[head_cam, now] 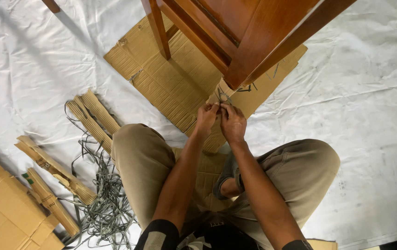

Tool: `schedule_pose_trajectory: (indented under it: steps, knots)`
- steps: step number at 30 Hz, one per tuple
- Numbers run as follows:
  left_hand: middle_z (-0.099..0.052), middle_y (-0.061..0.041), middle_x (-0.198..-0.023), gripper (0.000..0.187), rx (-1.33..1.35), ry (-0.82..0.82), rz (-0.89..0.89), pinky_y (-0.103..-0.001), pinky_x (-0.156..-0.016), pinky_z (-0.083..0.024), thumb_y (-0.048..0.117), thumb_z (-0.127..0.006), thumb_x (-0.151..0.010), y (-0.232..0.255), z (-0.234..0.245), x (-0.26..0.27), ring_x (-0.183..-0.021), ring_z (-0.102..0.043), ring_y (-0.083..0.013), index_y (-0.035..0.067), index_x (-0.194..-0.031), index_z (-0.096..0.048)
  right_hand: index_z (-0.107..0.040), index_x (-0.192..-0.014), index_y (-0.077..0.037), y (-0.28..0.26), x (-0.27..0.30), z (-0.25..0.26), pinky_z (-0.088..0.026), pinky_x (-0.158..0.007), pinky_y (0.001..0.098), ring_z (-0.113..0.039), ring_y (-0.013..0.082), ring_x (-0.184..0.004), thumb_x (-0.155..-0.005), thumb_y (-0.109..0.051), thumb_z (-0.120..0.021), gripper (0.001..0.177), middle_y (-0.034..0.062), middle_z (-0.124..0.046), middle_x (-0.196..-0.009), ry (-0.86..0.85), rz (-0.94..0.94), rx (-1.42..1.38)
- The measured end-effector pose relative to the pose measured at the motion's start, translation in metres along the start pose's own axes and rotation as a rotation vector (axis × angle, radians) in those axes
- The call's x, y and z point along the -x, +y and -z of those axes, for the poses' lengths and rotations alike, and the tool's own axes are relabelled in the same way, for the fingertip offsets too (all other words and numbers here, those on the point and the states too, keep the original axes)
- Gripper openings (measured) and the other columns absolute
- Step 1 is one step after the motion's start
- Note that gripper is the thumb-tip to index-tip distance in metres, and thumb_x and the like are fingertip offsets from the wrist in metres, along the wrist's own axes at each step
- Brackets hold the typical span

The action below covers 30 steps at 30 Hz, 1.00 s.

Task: The person is wrapping the legs of a wooden chair with cardboard strips and securing them with plastic string.

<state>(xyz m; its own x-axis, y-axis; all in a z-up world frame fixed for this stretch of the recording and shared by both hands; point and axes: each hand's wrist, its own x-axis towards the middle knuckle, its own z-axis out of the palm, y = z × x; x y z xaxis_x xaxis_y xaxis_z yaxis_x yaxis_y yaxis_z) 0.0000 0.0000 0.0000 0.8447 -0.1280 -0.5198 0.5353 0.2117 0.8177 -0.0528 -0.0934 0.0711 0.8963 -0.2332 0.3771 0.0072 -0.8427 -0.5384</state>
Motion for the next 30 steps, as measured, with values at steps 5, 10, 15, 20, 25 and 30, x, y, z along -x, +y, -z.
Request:
schedule_pose_trajectory:
  steps: [5,10,15,20,25,30]
  knots:
    - [-0.072,-0.009,-0.09,0.026,-0.006,0.018,-0.041,-0.032,-0.07,-0.052,0.025,-0.068,-0.098,-0.017,0.008,-0.008,-0.078,-0.066,-0.0155,0.001,-0.109,-0.072,-0.074,-0.109,-0.019,0.002,0.001,-0.001,-0.059,-0.078,0.0419,-0.071,0.0307,-0.085,-0.099,-0.014,-0.067,0.013,0.0084,-0.072,-0.089,-0.041,0.081,0.045]
    - [-0.067,-0.007,-0.093,0.023,0.093,0.043,-0.185,-0.026,-0.071,-0.048,0.007,-0.069,-0.091,-0.008,0.007,0.012,-0.084,-0.066,-0.0141,-0.001,-0.112,-0.066,-0.069,-0.11,-0.014,0.01,-0.004,-0.002,-0.055,-0.084,0.0523,-0.068,0.0396,-0.093,-0.1,-0.015,-0.062,0.012,0.0135,-0.07,-0.094,-0.201,0.015,-0.097]
    - [-0.077,-0.017,-0.093,0.019,-0.19,0.136,-0.436,-0.038,-0.08,-0.059,-0.003,-0.082,-0.082,0.005,0.01,0.031,-0.091,-0.074,-0.0248,0.007,-0.097,-0.08,-0.072,-0.111,-0.015,0.016,-0.005,-0.001,-0.054,-0.088,0.053,-0.069,0.0404,-0.098,-0.098,-0.018,-0.064,0.015,0.014,-0.073,-0.099,-0.309,-0.097,-0.153]
    - [-0.078,-0.008,-0.085,0.007,-0.508,0.247,-0.518,-0.039,-0.075,-0.06,0.013,-0.082,-0.085,0.01,0.01,0.032,-0.085,-0.076,-0.0269,0.019,-0.088,-0.081,-0.075,-0.108,-0.016,0.016,-0.006,0.001,-0.057,-0.085,0.0461,-0.073,0.0341,-0.096,-0.098,-0.02,-0.068,0.013,0.0102,-0.076,-0.098,-0.276,-0.147,-0.192]
    - [-0.079,-0.005,-0.086,0.006,-0.664,0.254,-0.504,-0.043,-0.075,-0.059,0.02,-0.077,-0.088,0.008,0.01,0.018,-0.086,-0.076,-0.03,0.025,-0.092,-0.078,-0.074,-0.102,-0.015,0.02,-0.011,0.004,-0.059,-0.082,0.0476,-0.074,0.0334,-0.089,-0.096,-0.027,-0.071,0.014,0.0114,-0.076,-0.091,-0.248,-0.182,-0.084]
    - [-0.078,-0.009,-0.088,0.007,-0.83,0.284,-0.418,-0.047,-0.078,-0.06,0.029,-0.073,-0.09,-0.005,0.007,-0.003,-0.088,-0.076,-0.0356,0.024,-0.094,-0.075,-0.073,-0.095,-0.015,0.037,-0.013,-0.003,-0.057,-0.07,0.0445,-0.073,0.0313,-0.077,-0.097,-0.032,-0.067,0.018,0.0083,-0.074,-0.081,-0.363,-0.546,-0.289]
